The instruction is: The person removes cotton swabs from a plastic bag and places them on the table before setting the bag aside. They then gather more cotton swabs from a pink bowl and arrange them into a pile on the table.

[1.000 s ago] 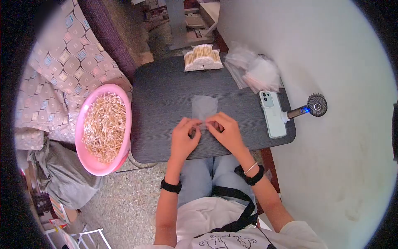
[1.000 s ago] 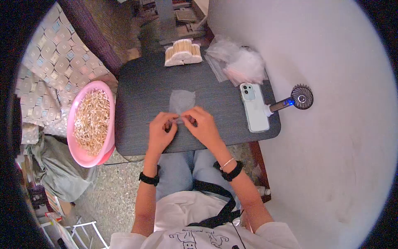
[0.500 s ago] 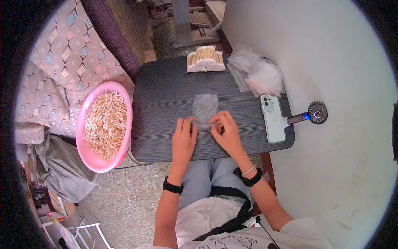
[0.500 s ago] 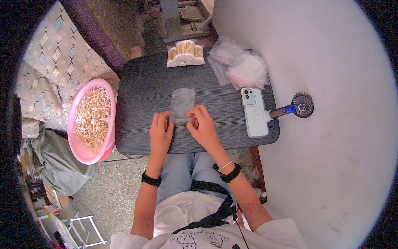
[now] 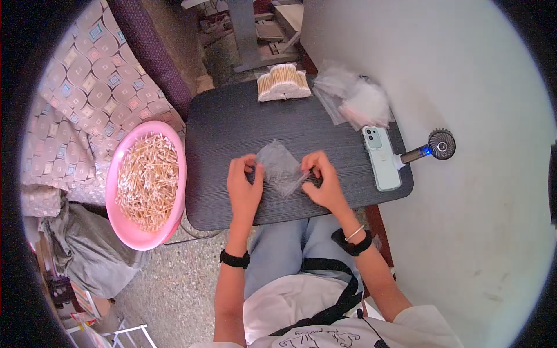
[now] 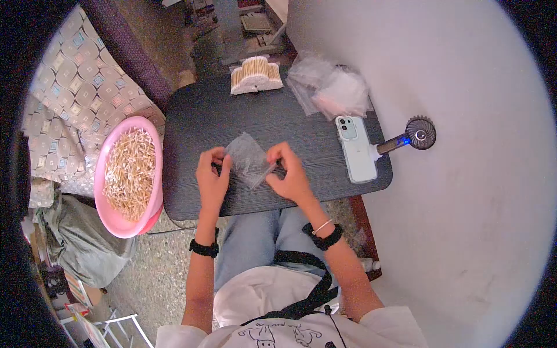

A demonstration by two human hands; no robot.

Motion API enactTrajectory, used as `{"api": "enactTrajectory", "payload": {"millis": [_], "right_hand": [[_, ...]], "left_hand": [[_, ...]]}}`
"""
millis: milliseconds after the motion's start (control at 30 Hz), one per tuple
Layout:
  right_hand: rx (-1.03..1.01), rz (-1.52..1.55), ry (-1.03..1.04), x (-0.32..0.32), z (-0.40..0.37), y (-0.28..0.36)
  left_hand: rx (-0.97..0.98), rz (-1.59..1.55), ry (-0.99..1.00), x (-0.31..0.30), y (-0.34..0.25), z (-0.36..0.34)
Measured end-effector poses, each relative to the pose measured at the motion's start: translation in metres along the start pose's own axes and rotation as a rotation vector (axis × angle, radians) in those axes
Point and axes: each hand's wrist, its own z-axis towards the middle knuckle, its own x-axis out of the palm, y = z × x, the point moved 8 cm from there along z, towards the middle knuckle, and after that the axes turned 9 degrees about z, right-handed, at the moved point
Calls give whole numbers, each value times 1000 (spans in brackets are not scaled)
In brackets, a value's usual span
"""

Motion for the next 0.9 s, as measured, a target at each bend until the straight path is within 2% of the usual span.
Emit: {"api": "enactTrajectory", "payload": {"millis": [67, 100, 133, 233, 333, 400, 533, 633, 733, 900], "right_hand": [[78, 157, -127, -10, -1, -22], [79, 119, -203, -11, 3, -23], [97, -1, -201, -9, 4, -23], [131, -270, -169, 1, 11, -14], [127, -357, -117, 8, 20, -18], [136, -410, -103, 9, 30, -29], [189, -411, -13, 13, 36, -32], [156, -369, 18, 14, 34, -29], [129, -286, -11, 9, 32, -26], [44, -125, -51, 7, 32, -23]], "left_hand": [[-17, 20, 46, 2, 3, 6], [-43, 28, 57, 4, 4, 9], [-68, 37, 65, 6, 5, 12], [-49, 109, -121, 6, 10, 15], [212, 333, -88, 16, -6, 17], [198, 301, -14, 18, -6, 17], [123, 110, 175, 20, -3, 16], [177, 10, 164, 16, -9, 16], [-78, -273, 189, 22, 9, 16], [-174, -441, 157, 22, 22, 14]]}}
